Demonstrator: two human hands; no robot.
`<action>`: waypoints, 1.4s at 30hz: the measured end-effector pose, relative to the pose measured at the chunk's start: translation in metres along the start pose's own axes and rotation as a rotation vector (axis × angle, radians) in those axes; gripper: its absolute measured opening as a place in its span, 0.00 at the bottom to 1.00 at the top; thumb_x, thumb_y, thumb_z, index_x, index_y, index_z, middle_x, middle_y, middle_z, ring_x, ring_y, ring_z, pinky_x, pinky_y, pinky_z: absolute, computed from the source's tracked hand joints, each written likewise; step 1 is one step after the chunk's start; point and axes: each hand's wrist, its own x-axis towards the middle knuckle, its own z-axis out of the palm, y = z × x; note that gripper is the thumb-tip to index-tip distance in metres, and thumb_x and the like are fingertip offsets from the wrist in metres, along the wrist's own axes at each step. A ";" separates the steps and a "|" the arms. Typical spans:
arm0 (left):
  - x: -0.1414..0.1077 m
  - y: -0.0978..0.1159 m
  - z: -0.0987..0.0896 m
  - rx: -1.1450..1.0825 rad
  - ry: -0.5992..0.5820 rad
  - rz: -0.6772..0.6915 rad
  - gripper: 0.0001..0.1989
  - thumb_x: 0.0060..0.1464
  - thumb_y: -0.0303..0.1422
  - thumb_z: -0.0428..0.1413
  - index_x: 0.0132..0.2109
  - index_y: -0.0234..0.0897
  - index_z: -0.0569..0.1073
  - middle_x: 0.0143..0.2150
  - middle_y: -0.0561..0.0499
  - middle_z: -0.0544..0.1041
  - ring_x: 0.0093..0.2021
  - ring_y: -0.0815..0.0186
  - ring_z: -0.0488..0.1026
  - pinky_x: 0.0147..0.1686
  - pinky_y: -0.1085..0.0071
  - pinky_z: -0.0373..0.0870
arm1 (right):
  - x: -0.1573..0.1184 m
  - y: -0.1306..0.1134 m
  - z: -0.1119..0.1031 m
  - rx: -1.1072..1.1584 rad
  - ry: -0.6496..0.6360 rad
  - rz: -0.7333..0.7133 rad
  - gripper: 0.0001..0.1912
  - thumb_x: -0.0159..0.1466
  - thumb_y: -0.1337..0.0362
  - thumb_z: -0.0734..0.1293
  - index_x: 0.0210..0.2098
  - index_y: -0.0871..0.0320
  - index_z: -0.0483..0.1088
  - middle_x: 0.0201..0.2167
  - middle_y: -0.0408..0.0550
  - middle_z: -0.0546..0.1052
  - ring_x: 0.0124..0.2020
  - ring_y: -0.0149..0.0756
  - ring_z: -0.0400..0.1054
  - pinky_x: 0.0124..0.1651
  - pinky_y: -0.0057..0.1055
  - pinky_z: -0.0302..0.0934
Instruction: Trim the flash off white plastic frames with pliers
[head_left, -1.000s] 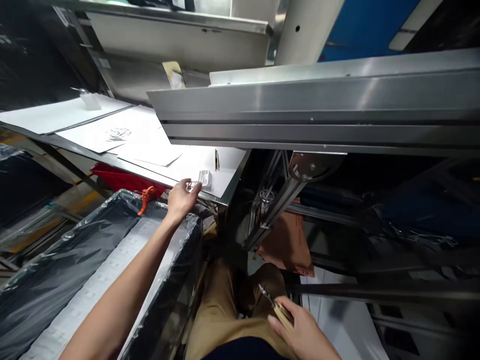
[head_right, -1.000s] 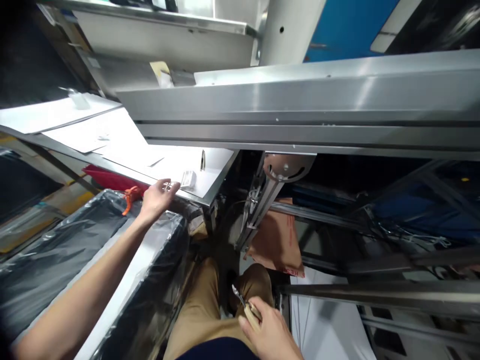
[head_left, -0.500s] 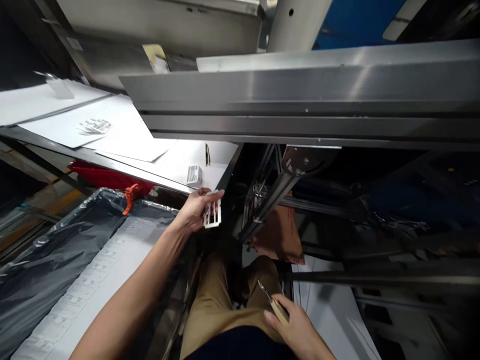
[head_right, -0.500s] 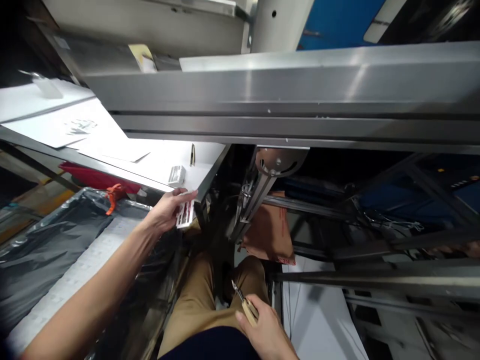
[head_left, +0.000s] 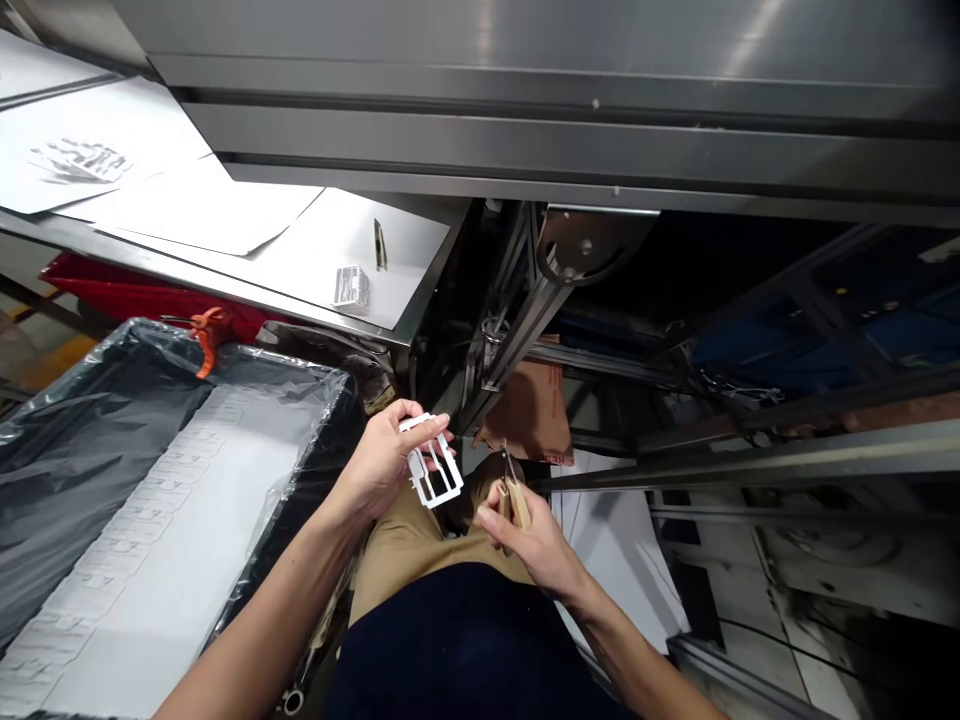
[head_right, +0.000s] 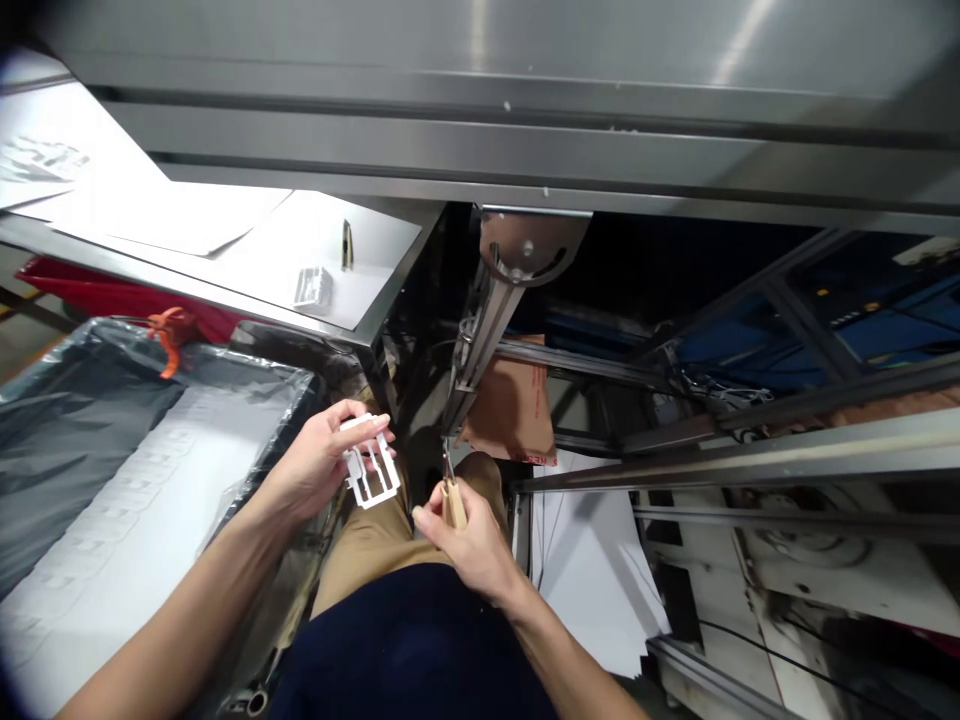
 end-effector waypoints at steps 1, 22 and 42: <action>0.000 -0.001 0.002 0.000 0.001 -0.001 0.15 0.45 0.34 0.63 0.32 0.36 0.62 0.27 0.49 0.75 0.26 0.65 0.73 0.21 0.76 0.66 | 0.003 -0.006 0.003 0.057 0.001 -0.036 0.13 0.59 0.55 0.65 0.34 0.58 0.61 0.26 0.40 0.66 0.26 0.27 0.60 0.32 0.26 0.56; 0.045 0.004 -0.004 0.638 0.378 0.358 0.20 0.48 0.33 0.57 0.49 0.37 0.62 0.34 0.50 0.74 0.33 0.63 0.73 0.34 0.70 0.69 | 0.079 -0.044 0.046 -0.298 0.331 -0.364 0.07 0.61 0.60 0.60 0.34 0.57 0.61 0.28 0.43 0.70 0.28 0.30 0.64 0.34 0.25 0.58; 0.203 0.121 -0.073 1.275 0.841 0.167 0.22 0.48 0.39 0.55 0.45 0.25 0.66 0.45 0.33 0.66 0.48 0.46 0.62 0.41 0.54 0.63 | 0.257 -0.069 0.010 -0.287 0.238 -0.255 0.20 0.55 0.50 0.64 0.40 0.58 0.66 0.32 0.48 0.75 0.34 0.40 0.70 0.37 0.32 0.63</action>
